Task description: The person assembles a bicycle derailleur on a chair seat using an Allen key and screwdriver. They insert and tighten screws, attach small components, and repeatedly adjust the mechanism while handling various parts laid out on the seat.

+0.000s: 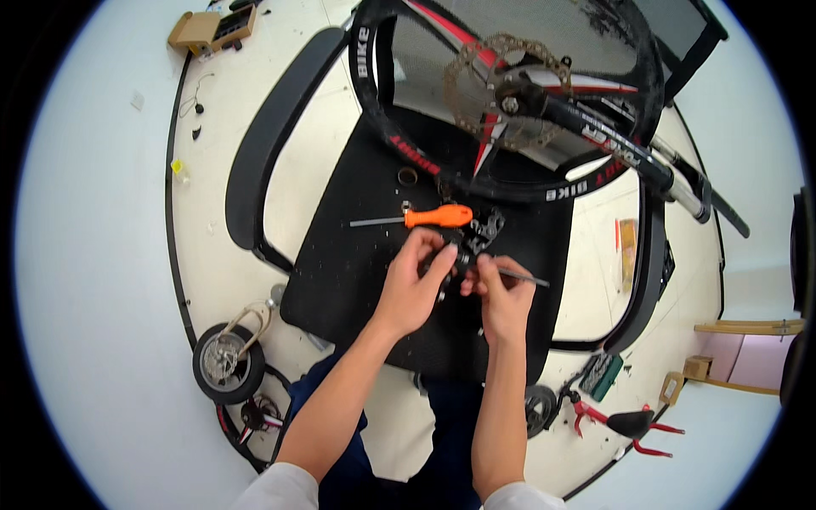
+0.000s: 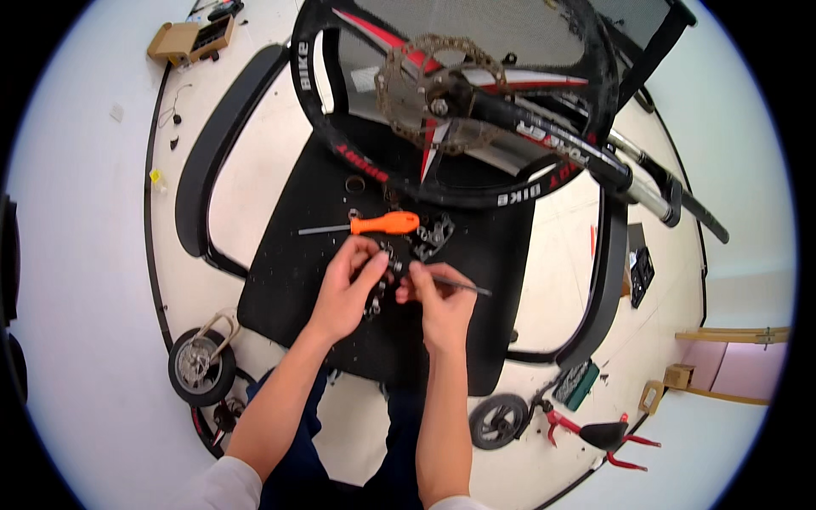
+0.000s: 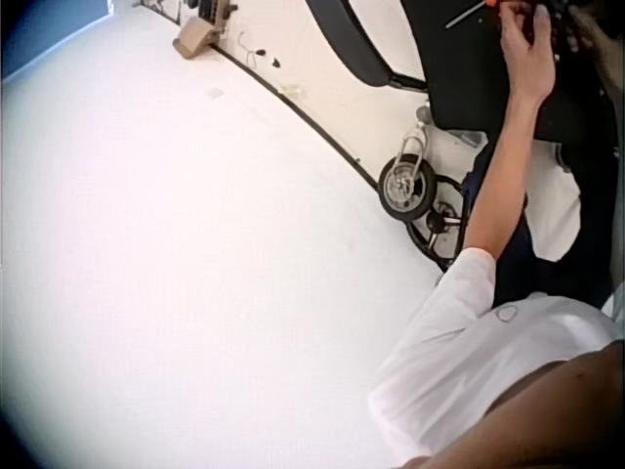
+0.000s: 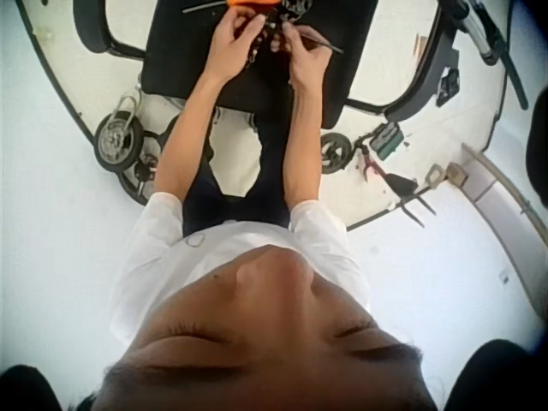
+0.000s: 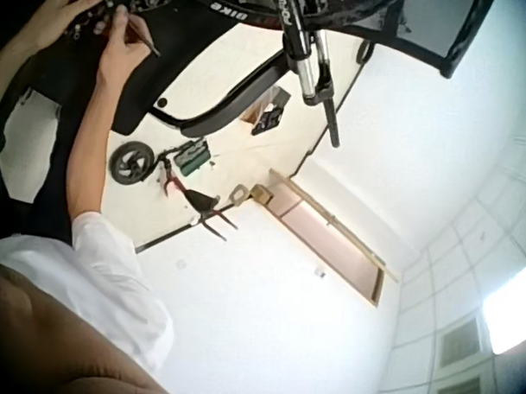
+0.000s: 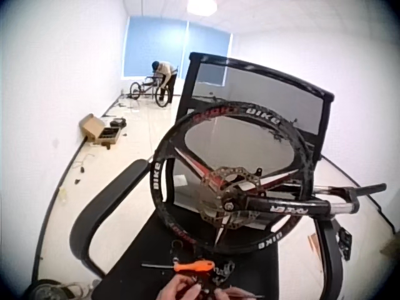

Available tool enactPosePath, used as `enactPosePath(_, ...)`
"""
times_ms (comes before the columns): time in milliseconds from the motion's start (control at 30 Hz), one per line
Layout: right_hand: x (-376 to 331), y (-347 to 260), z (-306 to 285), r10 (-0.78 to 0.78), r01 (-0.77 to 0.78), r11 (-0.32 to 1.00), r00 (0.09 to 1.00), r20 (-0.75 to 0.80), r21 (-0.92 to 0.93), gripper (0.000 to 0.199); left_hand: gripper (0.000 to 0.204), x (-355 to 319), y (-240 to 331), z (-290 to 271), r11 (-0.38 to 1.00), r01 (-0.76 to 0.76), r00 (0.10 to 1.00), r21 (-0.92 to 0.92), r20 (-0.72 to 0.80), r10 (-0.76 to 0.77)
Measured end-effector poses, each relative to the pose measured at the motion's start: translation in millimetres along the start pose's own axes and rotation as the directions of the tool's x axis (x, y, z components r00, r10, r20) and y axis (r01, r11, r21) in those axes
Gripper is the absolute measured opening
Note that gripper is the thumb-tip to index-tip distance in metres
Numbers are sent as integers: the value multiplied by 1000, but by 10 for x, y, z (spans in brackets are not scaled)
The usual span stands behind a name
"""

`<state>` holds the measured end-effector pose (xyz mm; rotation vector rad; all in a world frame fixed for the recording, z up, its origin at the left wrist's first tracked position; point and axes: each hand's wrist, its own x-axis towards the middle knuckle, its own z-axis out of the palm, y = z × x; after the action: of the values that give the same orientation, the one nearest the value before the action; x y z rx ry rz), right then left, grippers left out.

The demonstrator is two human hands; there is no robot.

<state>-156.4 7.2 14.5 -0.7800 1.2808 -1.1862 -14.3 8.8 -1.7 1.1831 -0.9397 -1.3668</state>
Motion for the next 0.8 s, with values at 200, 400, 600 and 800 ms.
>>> enactPosePath(200,-56,-7,-26,-100,100,995,995,27,-3,12,24,77,114,-14,979,135,991,-152,46,-129)
enactPosePath(400,53,-46,-91,-396,456,856,881,260,-241,14,25,-25,121,-60,927,355,935,-117,34,-354)
enactPosePath(600,98,-59,2,-291,311,947,935,204,-76,12,26,154,109,-71,990,132,991,-44,-12,-133)
enactPosePath(800,101,-97,-30,-98,89,979,994,38,185,21,21,103,143,-98,945,271,961,-183,-2,-276)
